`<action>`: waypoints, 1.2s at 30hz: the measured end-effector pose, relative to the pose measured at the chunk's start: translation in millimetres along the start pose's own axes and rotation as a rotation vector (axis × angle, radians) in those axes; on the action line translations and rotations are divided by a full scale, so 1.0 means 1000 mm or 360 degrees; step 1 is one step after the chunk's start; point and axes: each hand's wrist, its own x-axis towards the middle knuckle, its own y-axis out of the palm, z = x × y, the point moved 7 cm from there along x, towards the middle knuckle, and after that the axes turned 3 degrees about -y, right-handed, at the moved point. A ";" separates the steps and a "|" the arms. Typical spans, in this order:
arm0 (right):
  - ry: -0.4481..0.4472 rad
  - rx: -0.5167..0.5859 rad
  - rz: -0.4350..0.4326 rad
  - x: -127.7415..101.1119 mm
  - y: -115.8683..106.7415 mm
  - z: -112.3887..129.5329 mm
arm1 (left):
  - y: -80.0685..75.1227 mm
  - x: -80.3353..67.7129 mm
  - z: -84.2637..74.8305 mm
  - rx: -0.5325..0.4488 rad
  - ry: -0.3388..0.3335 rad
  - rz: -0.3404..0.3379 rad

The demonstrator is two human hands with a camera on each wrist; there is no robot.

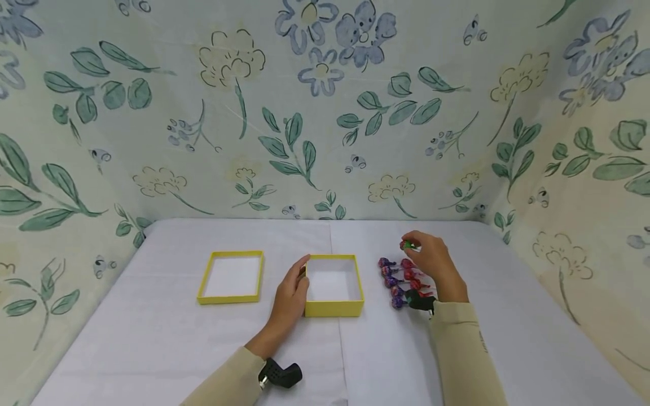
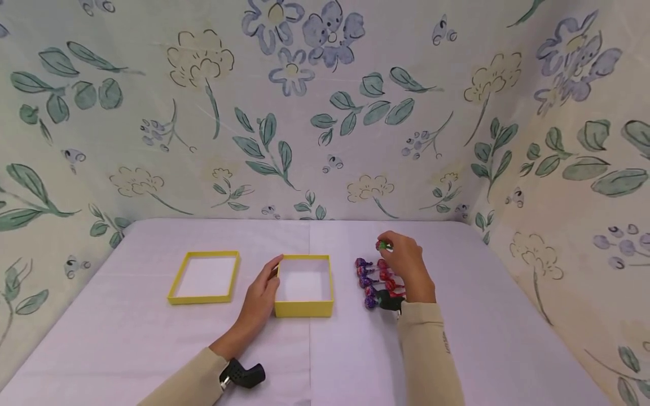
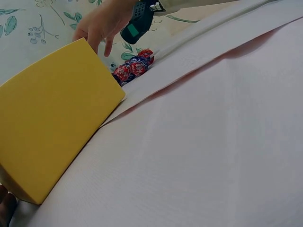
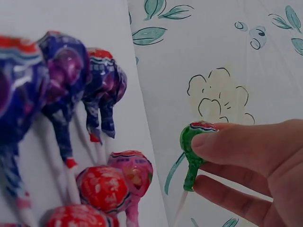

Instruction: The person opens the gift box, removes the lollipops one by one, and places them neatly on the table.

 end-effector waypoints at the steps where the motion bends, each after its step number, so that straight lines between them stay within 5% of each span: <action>1: 0.0013 -0.0012 0.0001 0.000 0.001 -0.003 | 0.000 0.000 0.000 -0.0002 -0.0001 0.0002; 36: 0.0103 -0.0025 0.0220 0.006 0.031 -0.027 | 0.000 -0.002 -0.002 0.0001 0.0000 0.0005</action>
